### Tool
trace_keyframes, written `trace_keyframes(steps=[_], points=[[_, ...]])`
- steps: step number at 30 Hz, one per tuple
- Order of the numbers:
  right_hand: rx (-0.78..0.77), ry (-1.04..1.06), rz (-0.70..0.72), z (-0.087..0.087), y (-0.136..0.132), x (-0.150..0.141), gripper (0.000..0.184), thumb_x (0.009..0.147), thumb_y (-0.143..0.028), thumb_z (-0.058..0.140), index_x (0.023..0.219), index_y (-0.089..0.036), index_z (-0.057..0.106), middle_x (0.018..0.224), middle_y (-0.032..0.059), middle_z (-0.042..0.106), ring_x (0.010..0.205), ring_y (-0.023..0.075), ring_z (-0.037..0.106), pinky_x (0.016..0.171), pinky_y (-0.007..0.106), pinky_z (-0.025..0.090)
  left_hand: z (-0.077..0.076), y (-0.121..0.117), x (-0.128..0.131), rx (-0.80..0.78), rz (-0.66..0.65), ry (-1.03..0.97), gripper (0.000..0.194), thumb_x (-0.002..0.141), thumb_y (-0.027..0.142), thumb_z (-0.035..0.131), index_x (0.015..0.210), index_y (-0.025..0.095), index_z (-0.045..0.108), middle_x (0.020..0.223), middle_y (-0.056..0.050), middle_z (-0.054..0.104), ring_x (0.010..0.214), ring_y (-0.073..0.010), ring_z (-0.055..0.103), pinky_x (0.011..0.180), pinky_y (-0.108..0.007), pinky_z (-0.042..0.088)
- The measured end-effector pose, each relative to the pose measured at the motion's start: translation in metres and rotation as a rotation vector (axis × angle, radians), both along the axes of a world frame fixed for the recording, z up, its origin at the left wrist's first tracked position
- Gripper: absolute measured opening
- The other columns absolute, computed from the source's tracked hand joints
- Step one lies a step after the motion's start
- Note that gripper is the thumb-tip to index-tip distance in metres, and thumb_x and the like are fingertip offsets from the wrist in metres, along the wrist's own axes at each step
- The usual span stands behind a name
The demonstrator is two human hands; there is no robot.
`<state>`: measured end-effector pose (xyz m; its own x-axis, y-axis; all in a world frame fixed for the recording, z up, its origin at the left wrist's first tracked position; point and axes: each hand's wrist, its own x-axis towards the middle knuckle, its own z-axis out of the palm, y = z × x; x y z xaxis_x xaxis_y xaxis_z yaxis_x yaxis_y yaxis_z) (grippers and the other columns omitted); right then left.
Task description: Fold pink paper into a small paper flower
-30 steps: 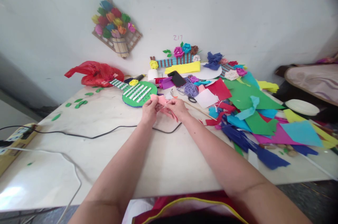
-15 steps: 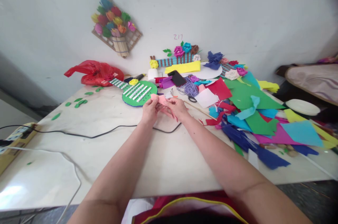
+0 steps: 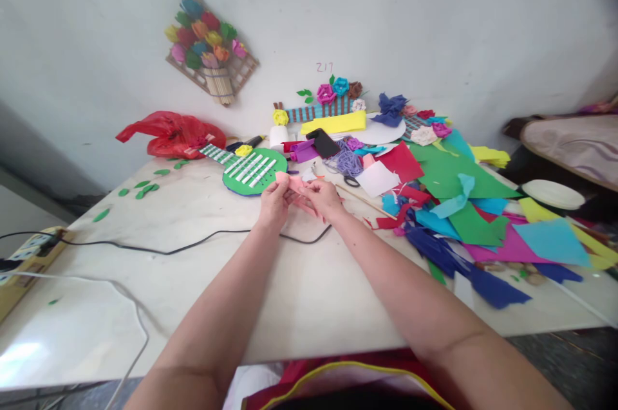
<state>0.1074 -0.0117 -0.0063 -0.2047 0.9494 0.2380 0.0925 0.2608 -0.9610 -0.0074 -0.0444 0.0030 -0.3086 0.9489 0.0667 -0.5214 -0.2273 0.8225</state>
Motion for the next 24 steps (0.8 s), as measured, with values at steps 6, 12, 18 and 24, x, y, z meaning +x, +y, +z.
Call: trace_keyframes(steps=[6,12,18,24], points=[[-0.01,-0.011,-0.008,0.002,-0.004,-0.001,0.024,0.065,-0.036,0.061,0.055,-0.018,0.051,0.057,-0.0028,0.053,0.056,0.0109,0.051,0.053,0.023,0.041,-0.003,0.002,-0.001,0.019,0.01,0.027,0.03,0.054,0.031,0.078,0.068,0.013,0.058,0.063,0.0,0.064,0.058,-0.0107,0.061,0.064,-0.024,0.049],[0.04,-0.102,0.06,0.012,-0.005,0.007,0.033,0.07,-0.043,0.056,0.051,-0.017,0.05,0.045,-0.0042,0.046,0.047,0.0091,0.043,0.049,0.022,0.035,-0.006,0.006,-0.005,0.01,0.099,0.085,0.029,0.054,0.033,0.077,0.067,0.013,0.06,0.06,0.002,0.062,0.054,-0.0097,0.058,0.059,-0.023,0.048],[0.001,0.07,0.001,0.016,0.002,0.015,0.033,0.071,-0.049,0.056,0.062,-0.017,0.054,0.052,-0.0026,0.054,0.051,0.0107,0.05,0.052,0.023,0.039,-0.005,0.005,-0.006,0.015,0.062,0.184,0.028,0.054,0.033,0.077,0.067,0.013,0.063,0.062,0.0,0.063,0.053,-0.0107,0.058,0.052,-0.022,0.047],[-0.03,-0.045,0.205,0.021,-0.007,0.016,0.035,0.069,-0.05,0.06,0.057,-0.017,0.052,0.039,-0.0034,0.049,0.037,0.0086,0.042,0.04,0.022,0.032,-0.003,0.002,-0.004,-0.006,-0.053,0.303,0.03,0.052,0.035,0.078,0.068,0.013,0.064,0.058,-0.001,0.064,0.048,-0.0125,0.057,0.047,-0.023,0.048]])
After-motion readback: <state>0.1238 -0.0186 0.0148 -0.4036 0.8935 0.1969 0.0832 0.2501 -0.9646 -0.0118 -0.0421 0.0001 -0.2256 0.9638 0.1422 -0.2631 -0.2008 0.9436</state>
